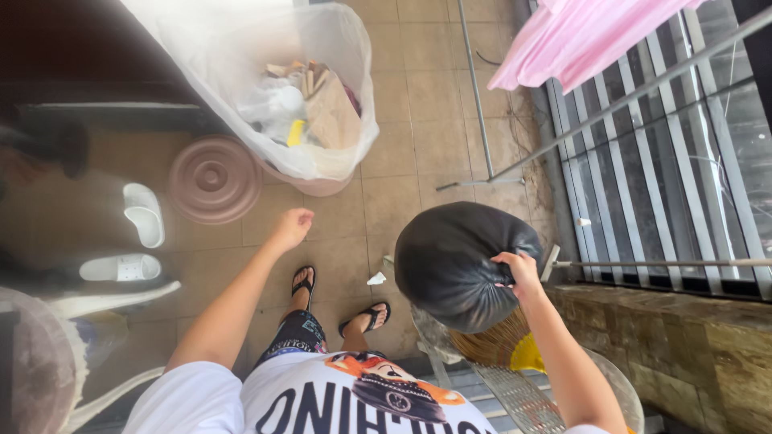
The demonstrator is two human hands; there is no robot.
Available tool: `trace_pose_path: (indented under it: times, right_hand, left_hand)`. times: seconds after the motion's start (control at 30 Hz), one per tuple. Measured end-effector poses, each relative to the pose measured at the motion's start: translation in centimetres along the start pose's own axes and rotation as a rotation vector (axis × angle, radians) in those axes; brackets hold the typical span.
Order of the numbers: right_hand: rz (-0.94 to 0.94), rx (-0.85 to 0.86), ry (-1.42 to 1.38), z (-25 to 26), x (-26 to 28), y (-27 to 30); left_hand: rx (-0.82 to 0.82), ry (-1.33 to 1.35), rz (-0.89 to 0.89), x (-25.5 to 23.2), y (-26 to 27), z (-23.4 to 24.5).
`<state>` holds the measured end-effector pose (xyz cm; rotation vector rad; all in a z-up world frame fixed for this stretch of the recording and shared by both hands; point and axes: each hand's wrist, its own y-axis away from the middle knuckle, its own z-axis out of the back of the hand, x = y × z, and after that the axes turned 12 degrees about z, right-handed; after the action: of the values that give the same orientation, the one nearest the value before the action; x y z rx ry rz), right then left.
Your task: The person compacts trash inside a transparent bin liner, then lifts and ties a black trash bag. They place the tied bag into the bin and pick up a small piece of paper from the floor to add to the bin.
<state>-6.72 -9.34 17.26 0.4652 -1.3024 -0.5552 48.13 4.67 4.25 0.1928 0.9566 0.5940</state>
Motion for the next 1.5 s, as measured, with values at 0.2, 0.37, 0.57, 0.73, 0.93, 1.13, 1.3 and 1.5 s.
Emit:
trace_pose_path:
  times: [0.2, 0.37, 0.57, 0.73, 0.93, 1.13, 1.3, 1.5]
  right_hand:
    - [0.055, -0.063, -0.394, -6.1, 6.6, 2.9]
    - [0.246, 0.020, -0.566, -13.8, 14.6, 5.0]
    - [0.319, 0.158, -0.761, -25.5, 28.4, 9.1]
    - [0.420, 0.361, -0.876, -36.5, 36.7, 9.4]
    - [0.270, 0.304, -0.928, -48.5, 35.9, 4.9]
    - [0.096, 0.412, -0.859, -54.4, 26.5, -4.8]
    - [0.008, 0.259, -0.515, -60.7, 17.2, -13.1]
    - [-0.031, 0.235, -0.173, -69.2, 11.8, -15.7]
  left_hand:
    - [-0.411, -0.185, -0.304, -6.7, -3.8, 7.6]
    - [-0.689, -0.164, -0.002, -9.3, -11.2, 15.7]
    - [-0.518, -0.185, 0.353, -4.6, -18.4, 18.4]
    - [-0.277, -0.025, 0.171, -1.3, -18.9, 17.0]
    - [-0.184, 0.131, 0.017, 1.6, -15.8, 17.3]
    - [-0.279, 0.324, 0.003, 3.2, -16.1, 20.5]
    - [-0.159, 0.477, 0.064, 3.4, -17.1, 19.4]
    - [-0.260, 0.223, -0.325, 2.7, -18.6, 14.8]
